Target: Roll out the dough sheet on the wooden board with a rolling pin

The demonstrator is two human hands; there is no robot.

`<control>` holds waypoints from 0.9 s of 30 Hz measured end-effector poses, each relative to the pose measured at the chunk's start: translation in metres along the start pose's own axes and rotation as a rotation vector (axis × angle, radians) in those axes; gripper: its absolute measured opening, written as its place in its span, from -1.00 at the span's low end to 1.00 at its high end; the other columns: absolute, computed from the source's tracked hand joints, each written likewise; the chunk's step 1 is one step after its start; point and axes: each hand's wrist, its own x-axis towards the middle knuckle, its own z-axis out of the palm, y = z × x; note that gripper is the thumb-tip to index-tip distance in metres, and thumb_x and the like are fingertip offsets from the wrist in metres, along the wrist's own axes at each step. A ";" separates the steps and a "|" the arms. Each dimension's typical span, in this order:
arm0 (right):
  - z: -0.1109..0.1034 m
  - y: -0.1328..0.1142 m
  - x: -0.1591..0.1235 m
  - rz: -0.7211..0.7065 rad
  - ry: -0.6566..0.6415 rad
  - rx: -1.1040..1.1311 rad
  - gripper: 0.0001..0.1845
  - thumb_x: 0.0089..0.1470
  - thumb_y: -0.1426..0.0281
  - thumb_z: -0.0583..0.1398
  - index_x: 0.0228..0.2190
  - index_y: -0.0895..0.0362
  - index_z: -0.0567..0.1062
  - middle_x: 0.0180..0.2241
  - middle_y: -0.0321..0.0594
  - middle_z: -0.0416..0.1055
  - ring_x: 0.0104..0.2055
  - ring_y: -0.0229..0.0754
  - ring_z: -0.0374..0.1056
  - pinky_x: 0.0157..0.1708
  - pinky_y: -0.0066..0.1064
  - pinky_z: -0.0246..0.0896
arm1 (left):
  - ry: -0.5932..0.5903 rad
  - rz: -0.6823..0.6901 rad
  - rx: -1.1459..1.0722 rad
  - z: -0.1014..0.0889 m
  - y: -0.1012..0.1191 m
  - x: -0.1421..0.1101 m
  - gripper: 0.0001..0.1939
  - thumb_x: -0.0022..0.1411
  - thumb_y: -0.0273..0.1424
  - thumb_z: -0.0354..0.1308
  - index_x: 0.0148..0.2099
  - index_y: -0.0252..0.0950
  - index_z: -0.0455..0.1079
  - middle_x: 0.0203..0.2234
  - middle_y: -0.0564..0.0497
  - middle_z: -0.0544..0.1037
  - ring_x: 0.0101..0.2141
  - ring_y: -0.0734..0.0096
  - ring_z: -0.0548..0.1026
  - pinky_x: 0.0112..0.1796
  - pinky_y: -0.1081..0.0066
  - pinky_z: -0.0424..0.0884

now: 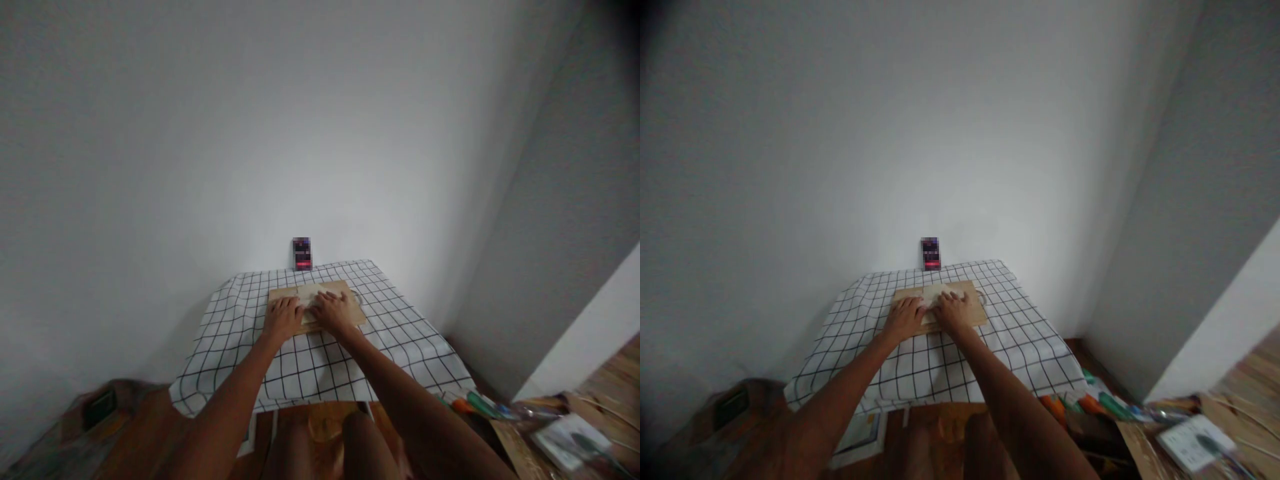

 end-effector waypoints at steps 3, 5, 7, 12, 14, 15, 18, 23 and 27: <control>-0.007 0.009 -0.008 -0.086 0.026 -0.031 -0.68 0.37 0.25 0.10 0.06 0.05 0.50 0.12 -0.09 0.49 0.19 -0.03 0.32 0.32 -0.03 -0.22 | 0.025 -0.002 -0.039 -0.003 0.000 -0.022 -0.50 0.44 -0.20 -0.04 0.32 -0.24 0.32 0.23 -0.14 0.47 0.27 0.07 0.33 0.29 0.11 0.21; -0.012 0.021 -0.010 -0.133 0.020 -0.068 -0.68 0.35 0.21 0.15 0.02 0.08 0.52 0.06 -0.06 0.50 0.15 0.02 0.33 0.24 -0.09 -0.07 | -0.008 0.023 -0.080 -0.004 -0.004 -0.031 -0.47 0.41 -0.22 -0.02 0.35 -0.24 0.28 0.27 -0.13 0.43 0.32 0.09 0.28 0.34 0.16 0.18; -0.015 0.034 -0.012 -0.195 -0.006 -0.088 -0.67 0.34 0.19 0.18 0.02 0.08 0.51 0.05 -0.06 0.48 0.13 0.03 0.33 0.18 -0.14 0.01 | -0.050 0.034 -0.129 -0.005 -0.013 -0.036 -0.42 0.40 -0.24 -0.01 0.40 -0.24 0.20 0.34 -0.12 0.34 0.37 0.13 0.21 0.36 0.22 0.16; -0.007 0.063 -0.019 -0.151 0.048 0.016 -0.71 0.37 0.19 0.14 -0.04 0.09 0.49 0.00 -0.08 0.49 0.09 -0.04 0.35 0.07 -0.27 0.10 | -0.112 -0.141 -0.209 -0.008 -0.037 -0.033 -0.12 0.36 -0.08 0.05 0.55 -0.22 -0.23 0.46 -0.21 0.11 0.36 0.05 0.27 0.25 0.20 0.35; 0.000 0.072 -0.021 -0.040 0.139 0.137 -0.71 0.36 0.18 0.12 -0.07 0.09 0.49 -0.05 -0.10 0.50 0.02 -0.07 0.38 -0.05 -0.33 0.15 | -0.098 -0.146 -0.181 -0.009 -0.040 -0.026 -0.07 0.35 -0.06 0.06 0.55 -0.28 -0.27 0.45 -0.25 0.12 0.37 0.07 0.25 0.26 0.23 0.32; 0.003 0.076 -0.021 0.030 0.185 0.218 -0.69 0.35 0.15 0.11 -0.09 0.10 0.49 -0.10 -0.12 0.51 -0.05 -0.09 0.40 -0.13 -0.36 0.17 | -0.090 -0.134 -0.152 -0.009 -0.039 -0.022 -0.09 0.35 -0.06 0.06 0.54 -0.29 -0.22 0.44 -0.24 0.15 0.37 0.08 0.24 0.28 0.23 0.29; 0.007 0.087 -0.019 0.218 0.318 0.523 -0.55 0.29 -0.02 0.07 -0.22 0.10 0.48 -0.36 -0.25 0.47 -0.33 -0.14 0.37 -0.39 -0.40 0.11 | -0.079 -0.075 -0.067 -0.005 -0.023 -0.009 -0.30 0.33 -0.09 0.07 0.43 -0.22 0.17 0.38 -0.16 0.29 0.36 0.05 0.24 0.32 0.16 0.22; 0.004 0.103 -0.018 0.393 0.530 0.907 -0.37 0.13 -0.26 0.07 -0.47 0.05 0.36 -0.62 -0.37 0.23 -0.54 -0.20 0.17 -0.55 -0.40 0.01 | -0.114 -0.021 -0.104 0.019 0.028 0.016 -0.40 0.35 -0.03 0.03 0.32 -0.16 0.35 0.36 -0.13 0.32 0.38 0.06 0.20 0.35 0.10 0.14; 0.002 0.105 -0.019 0.437 0.525 0.976 -0.35 0.11 -0.28 0.07 -0.47 0.06 0.35 -0.62 -0.36 0.24 -0.54 -0.21 0.18 -0.56 -0.42 0.03 | -0.168 -0.039 -0.110 0.037 0.049 0.033 -0.25 0.35 0.12 -0.05 0.45 -0.11 0.17 0.47 -0.15 0.08 0.45 -0.13 0.00 0.35 -0.24 -0.06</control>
